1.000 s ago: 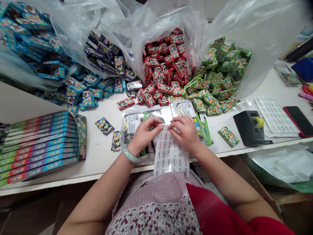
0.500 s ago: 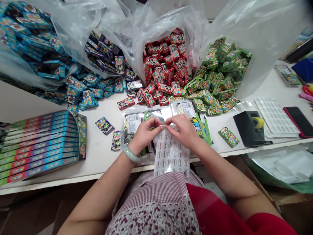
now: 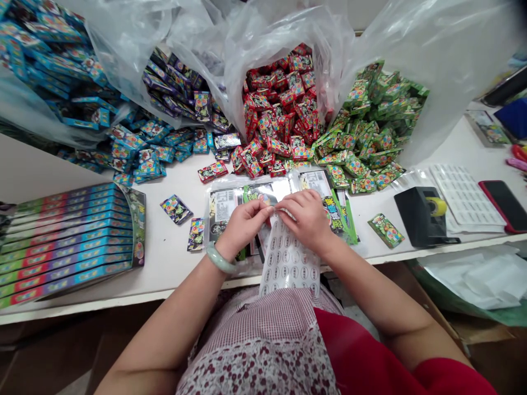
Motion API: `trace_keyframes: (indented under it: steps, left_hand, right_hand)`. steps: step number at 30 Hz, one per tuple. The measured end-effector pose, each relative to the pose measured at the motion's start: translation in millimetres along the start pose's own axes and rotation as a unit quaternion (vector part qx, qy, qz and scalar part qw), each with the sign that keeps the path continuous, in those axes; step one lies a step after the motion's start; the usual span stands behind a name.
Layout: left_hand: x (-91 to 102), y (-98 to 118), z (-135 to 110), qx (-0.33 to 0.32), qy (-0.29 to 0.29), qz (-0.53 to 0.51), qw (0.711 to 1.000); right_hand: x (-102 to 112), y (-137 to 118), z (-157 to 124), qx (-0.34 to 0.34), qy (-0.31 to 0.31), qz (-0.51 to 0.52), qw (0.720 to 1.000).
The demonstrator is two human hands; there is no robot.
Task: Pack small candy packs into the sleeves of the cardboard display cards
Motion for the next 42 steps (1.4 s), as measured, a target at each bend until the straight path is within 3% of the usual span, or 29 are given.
trace_keyframes:
  steps: [8,27,42]
  left_hand:
    - [1.1,2.8,1.1,-0.021,-0.003,0.041,0.999]
    - [5.0,-6.5,0.9,0.028,0.018,-0.061,0.998]
    - [7.5,-1.7,4.5,0.019,0.019,-0.057,0.998]
  right_hand:
    - [-3.5,8.3,0.4,-0.044,0.006,0.061,0.997]
    - [-5.4,-2.4,-5.4,0.002,-0.007,0.024,1.000]
    - [-7.6,-3.9,-10.0,-0.030,-0.002,0.034,0.999]
Point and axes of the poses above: each hand's wrist, its own z-axis towards the middle knuckle, its own x-axis out of the back of the hand, y = z × x, the point moved 7 cm from there along z, towards the middle knuckle, and after that the axes turned 10 degrees about x, right-handed, at the moved point
